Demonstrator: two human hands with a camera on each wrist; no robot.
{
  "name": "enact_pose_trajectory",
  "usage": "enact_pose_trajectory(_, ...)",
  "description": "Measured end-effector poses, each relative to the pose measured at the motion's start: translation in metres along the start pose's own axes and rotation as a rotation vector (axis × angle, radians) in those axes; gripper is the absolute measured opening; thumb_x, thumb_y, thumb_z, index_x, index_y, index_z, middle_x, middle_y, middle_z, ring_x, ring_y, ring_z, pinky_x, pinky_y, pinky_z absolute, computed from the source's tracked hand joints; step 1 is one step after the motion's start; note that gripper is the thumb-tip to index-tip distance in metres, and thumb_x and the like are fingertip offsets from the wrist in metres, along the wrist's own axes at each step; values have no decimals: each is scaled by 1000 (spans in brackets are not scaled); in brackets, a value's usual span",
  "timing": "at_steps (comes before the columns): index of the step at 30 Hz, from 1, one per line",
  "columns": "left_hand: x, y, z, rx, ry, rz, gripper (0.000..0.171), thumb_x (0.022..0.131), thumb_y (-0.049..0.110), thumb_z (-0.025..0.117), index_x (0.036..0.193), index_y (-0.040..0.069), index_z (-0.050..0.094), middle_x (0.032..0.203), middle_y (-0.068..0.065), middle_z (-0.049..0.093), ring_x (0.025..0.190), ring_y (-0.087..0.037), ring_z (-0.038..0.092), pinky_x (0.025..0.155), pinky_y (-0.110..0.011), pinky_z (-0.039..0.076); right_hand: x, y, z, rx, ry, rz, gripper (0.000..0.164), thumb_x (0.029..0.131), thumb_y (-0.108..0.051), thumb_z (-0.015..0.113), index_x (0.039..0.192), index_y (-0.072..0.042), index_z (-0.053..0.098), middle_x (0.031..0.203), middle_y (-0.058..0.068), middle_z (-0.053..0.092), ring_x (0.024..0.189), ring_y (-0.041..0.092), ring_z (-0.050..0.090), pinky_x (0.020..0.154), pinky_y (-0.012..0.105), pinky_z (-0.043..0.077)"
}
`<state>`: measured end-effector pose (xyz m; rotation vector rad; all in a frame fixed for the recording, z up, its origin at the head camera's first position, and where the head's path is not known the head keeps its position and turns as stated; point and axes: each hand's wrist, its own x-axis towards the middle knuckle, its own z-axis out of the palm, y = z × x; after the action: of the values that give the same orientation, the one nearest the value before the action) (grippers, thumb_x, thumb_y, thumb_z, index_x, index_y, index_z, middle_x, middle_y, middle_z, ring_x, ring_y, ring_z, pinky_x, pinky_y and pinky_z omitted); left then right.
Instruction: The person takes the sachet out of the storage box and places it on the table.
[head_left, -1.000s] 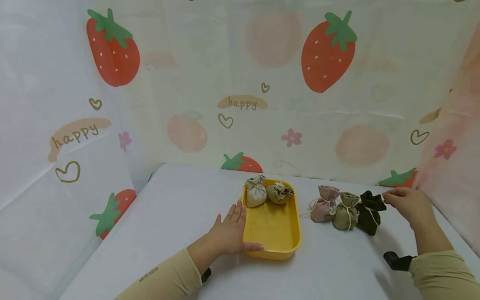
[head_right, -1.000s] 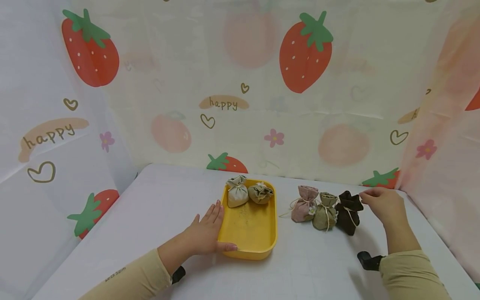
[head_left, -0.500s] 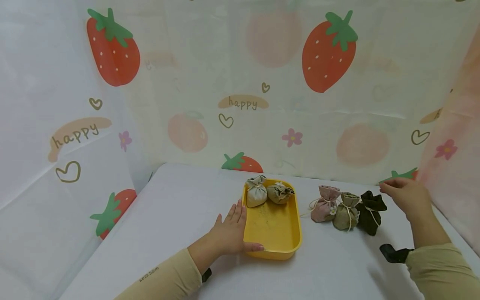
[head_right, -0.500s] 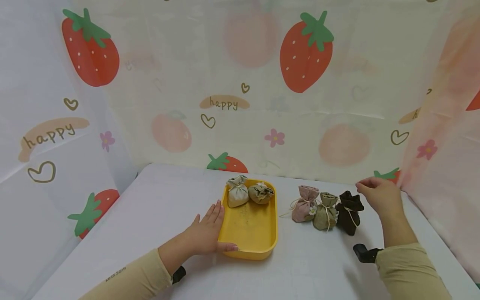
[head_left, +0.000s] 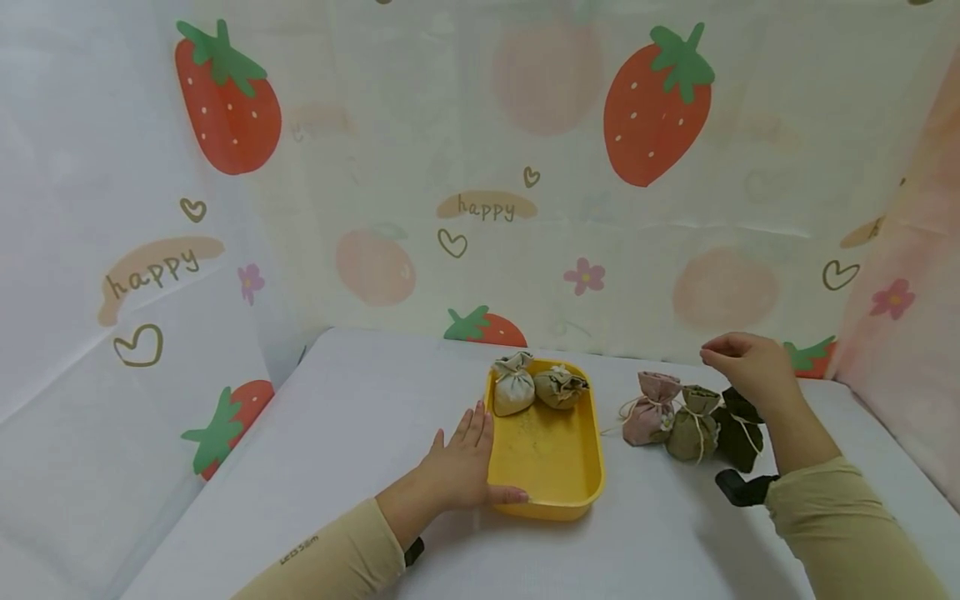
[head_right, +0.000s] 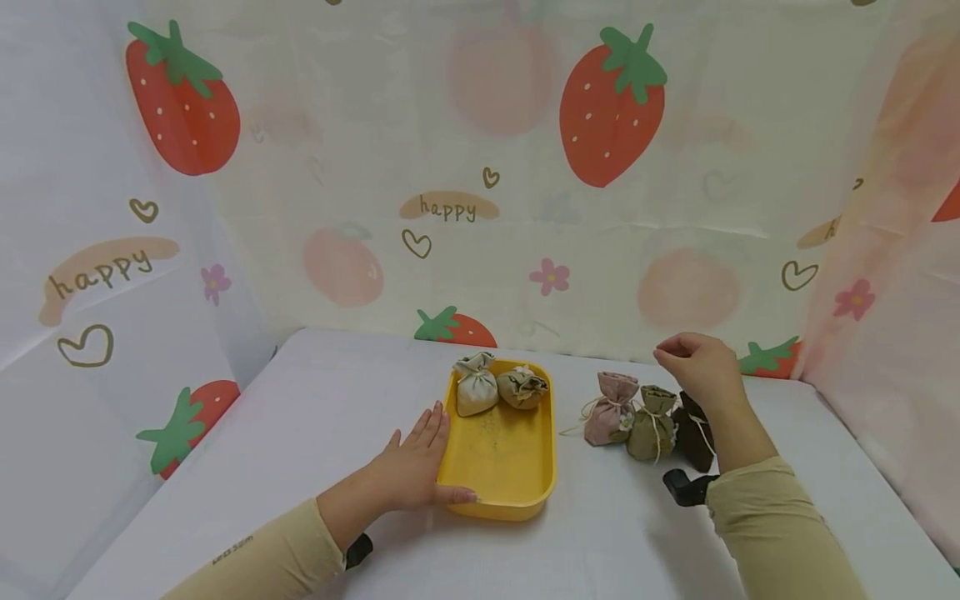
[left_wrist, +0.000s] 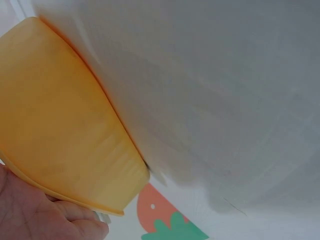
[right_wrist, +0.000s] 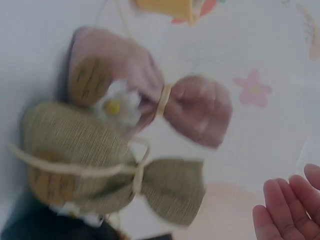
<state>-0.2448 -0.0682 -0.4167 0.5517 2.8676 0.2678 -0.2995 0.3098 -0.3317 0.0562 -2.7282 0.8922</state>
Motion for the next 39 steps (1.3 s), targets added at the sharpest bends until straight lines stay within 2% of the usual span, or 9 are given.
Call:
enact_pose_trajectory(3, 0, 0, 0, 1, 3, 2, 121, 65, 84, 43, 147, 4, 4, 153, -11, -8, 140, -26, -1, 104, -58, 14, 3, -10, 6, 12, -37, -11, 39, 91, -39, 53, 103, -3, 64, 103, 21, 62, 92, 33, 55, 69, 39, 44)
enact_pose_trajectory(8, -1, 1, 0, 2, 10, 5, 121, 65, 84, 43, 147, 4, 5, 153, -12, -7, 140, -26, 0, 104, -59, 14, 9, -25, 15, 11, -72, -60, 38, 91, -38, 54, 104, -4, 64, 104, 19, 63, 95, 33, 56, 74, 44, 45)
enact_pose_trajectory(14, -1, 1, 0, 5, 11, 3, 121, 65, 84, 42, 147, 3, 5, 153, -12, -7, 140, -27, 0, 104, -59, 14, 14, -37, 30, 50, -111, -97, 32, 90, -32, 57, 102, -3, 65, 101, 17, 64, 95, 32, 58, 77, 44, 46)
enact_pose_trajectory(20, 0, 1, 1, -4, 9, -3, 122, 64, 85, 41, 147, 4, 5, 152, -11, -8, 140, -26, 0, 104, -58, 14, 17, -44, 47, 62, -203, -54, 26, 89, -26, 59, 105, -5, 65, 102, 14, 65, 96, 30, 58, 82, 45, 46)
enact_pose_trajectory(27, 0, 1, 1, -3, 7, -4, 121, 64, 85, 42, 147, 4, 6, 153, -11, -7, 140, -26, 0, 104, -58, 14, 23, -49, 67, 52, -275, -51, 26, 88, -24, 62, 108, -8, 64, 101, 10, 66, 91, 26, 59, 77, 40, 49)
enact_pose_trajectory(34, 0, 1, 0, 0, 2, 1, 120, 66, 84, 43, 147, 4, 5, 152, -12, -8, 140, -26, -1, 105, -58, 14, 26, -53, 83, 52, -339, -128, 29, 85, -22, 66, 108, -5, 65, 102, 11, 66, 94, 25, 62, 81, 39, 49)
enact_pose_trajectory(39, 0, 1, -1, 2, 0, 0, 120, 66, 84, 43, 147, 4, 5, 152, -11, -8, 140, -26, -1, 104, -58, 15, 27, -58, 95, 49, -398, -128, 31, 84, -18, 67, 111, -3, 64, 103, 12, 65, 93, 23, 61, 81, 37, 49)
